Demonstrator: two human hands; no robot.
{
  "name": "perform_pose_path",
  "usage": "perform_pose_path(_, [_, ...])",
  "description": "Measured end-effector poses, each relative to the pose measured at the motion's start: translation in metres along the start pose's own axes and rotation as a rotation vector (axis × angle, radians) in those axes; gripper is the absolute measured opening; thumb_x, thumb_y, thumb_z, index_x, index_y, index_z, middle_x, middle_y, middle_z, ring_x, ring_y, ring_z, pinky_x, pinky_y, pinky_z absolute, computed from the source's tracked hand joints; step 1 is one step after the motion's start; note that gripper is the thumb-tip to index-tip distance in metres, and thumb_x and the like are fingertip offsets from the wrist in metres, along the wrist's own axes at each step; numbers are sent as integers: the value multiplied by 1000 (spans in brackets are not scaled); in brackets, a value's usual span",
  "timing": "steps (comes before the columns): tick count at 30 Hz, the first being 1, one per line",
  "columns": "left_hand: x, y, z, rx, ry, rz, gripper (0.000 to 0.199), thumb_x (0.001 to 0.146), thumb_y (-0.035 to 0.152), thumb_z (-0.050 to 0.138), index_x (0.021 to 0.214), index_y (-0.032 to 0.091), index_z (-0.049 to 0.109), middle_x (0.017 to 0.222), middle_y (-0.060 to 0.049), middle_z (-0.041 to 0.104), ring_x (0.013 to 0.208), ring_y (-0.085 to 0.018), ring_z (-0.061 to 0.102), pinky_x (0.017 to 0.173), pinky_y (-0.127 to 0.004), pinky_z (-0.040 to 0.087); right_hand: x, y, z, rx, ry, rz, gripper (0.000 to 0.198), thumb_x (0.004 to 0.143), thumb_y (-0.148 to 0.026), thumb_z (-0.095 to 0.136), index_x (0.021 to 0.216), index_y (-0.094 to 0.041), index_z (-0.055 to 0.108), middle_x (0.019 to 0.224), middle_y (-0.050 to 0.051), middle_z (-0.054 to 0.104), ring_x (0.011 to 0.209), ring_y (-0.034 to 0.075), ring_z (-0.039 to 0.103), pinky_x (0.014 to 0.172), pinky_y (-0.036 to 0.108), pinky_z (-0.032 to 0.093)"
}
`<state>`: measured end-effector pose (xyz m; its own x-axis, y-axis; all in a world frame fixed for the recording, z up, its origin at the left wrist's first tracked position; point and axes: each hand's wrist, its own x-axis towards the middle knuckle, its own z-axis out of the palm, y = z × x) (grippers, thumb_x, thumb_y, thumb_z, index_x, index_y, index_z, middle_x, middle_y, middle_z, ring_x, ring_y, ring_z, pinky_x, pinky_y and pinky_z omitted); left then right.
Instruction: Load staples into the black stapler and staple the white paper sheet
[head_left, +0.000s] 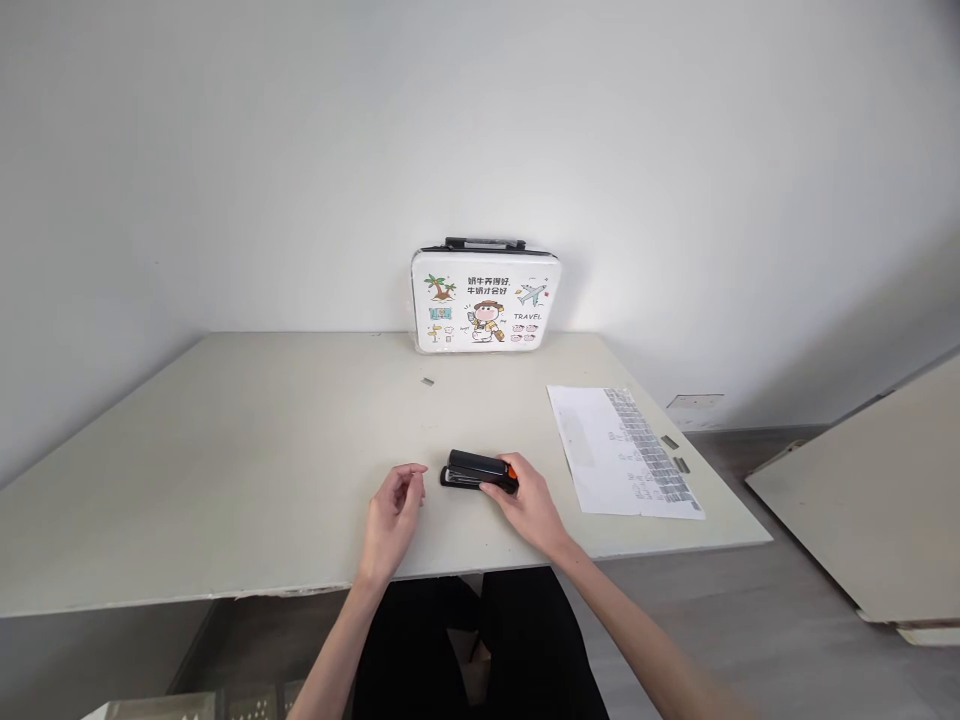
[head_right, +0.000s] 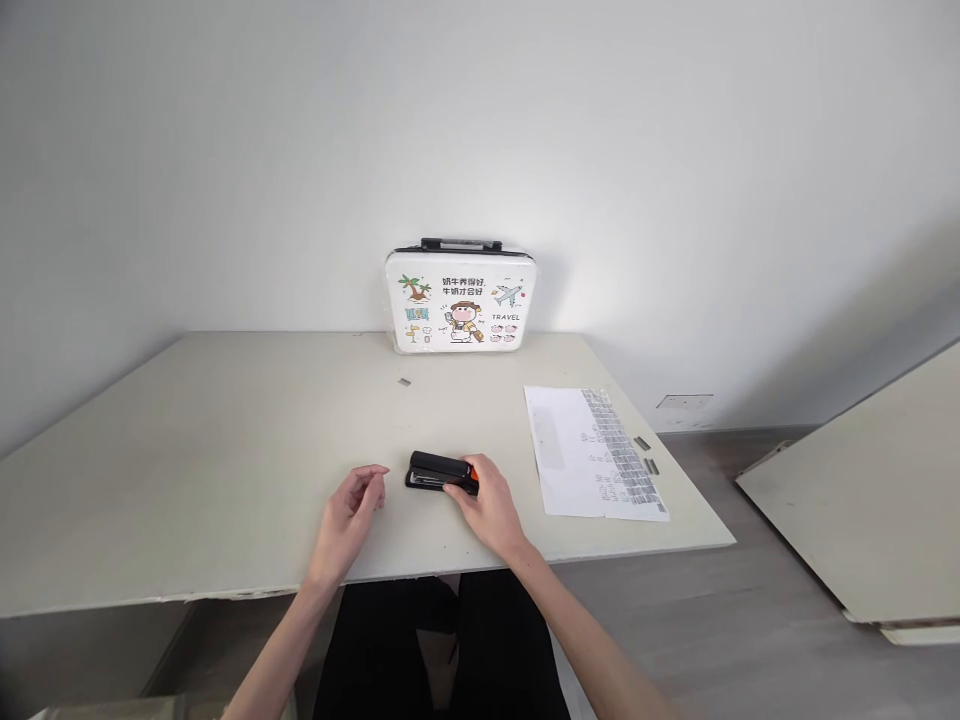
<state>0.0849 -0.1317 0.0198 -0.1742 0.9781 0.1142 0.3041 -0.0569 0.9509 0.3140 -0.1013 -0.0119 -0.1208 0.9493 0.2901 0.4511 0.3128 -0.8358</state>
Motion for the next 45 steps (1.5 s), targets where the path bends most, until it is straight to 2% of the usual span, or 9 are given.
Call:
perform_pose_path(5, [0, -1, 1, -19, 2, 1, 34, 96, 52, 56, 107, 23, 69, 79, 0, 60, 74, -19, 59, 75, -31, 49, 5, -2, 3, 7, -29, -20, 26, 94, -42, 63, 112, -24, 62, 106, 7, 71, 94, 26, 67, 82, 41, 56])
perform_pose_path(10, [-3, 0, 0, 82, 183, 17, 28, 96, 46, 57, 107, 23, 68, 110, -7, 71, 92, -23, 65, 76, -32, 51, 11, -8, 4, 85, -104, -17, 35, 97, -50, 60, 121, -25, 62, 116, 8, 70, 104, 26, 67, 87, 40, 56])
perform_pose_path(13, [-4, 1, 0, 77, 208, -7, 30, 96, 48, 56, 109, 22, 67, 116, -9, 70, 96, -24, 65, 74, -33, 51, 10, -8, 3, 158, -33, 38, 38, 106, -51, 42, 125, -25, 62, 121, 8, 71, 111, 24, 67, 96, 40, 53])
perform_pose_path(18, [-5, -1, 1, 81, 233, -4, 34, 97, 52, 57, 112, 22, 64, 122, -10, 66, 102, -26, 64, 77, -35, 52, 9, -4, 5, 180, 43, 64, 41, 108, -51, 35, 122, -26, 65, 119, 8, 72, 107, 23, 69, 96, 40, 53])
perform_pose_path(23, [-8, -2, -1, 58, 370, -16, 39, 101, 56, 49, 123, 27, 59, 143, -12, 50, 127, -31, 52, 82, -37, 54, 11, -1, 8, 161, 71, 32, 42, 107, -50, 36, 120, -26, 67, 118, 7, 73, 101, 22, 70, 91, 37, 54])
perform_pose_path(29, [-7, -2, -3, 21, 372, -11, 35, 104, 54, 46, 123, 27, 59, 139, -9, 55, 128, -28, 53, 102, -41, 48, 13, -1, 9, 180, 88, 45, 42, 106, -52, 38, 119, -26, 69, 113, 7, 74, 98, 23, 70, 88, 37, 55])
perform_pose_path(35, [-7, -1, -4, 6, 365, -22, 38, 103, 53, 47, 124, 24, 60, 134, -10, 61, 128, -28, 56, 106, -43, 47, 9, -7, 8, 158, 44, 64, 42, 107, -50, 37, 119, -26, 69, 115, 7, 74, 102, 24, 69, 91, 39, 54])
perform_pose_path(40, [-7, -5, -5, -60, 359, -40, 37, 103, 54, 49, 122, 25, 61, 137, -9, 63, 133, -27, 56, 111, -42, 46, 7, -7, 8, 83, -34, -8, 35, 91, -46, 68, 119, -26, 65, 116, 7, 72, 105, 27, 67, 92, 44, 55])
perform_pose_path(45, [0, -9, -5, -321, 300, -135, 37, 102, 55, 51, 120, 24, 62, 138, -11, 65, 134, -27, 59, 114, -44, 46, -3, -17, 2, 29, 26, -119, 16, 92, -37, 69, 104, -26, 66, 98, 5, 71, 91, 25, 67, 79, 41, 58])
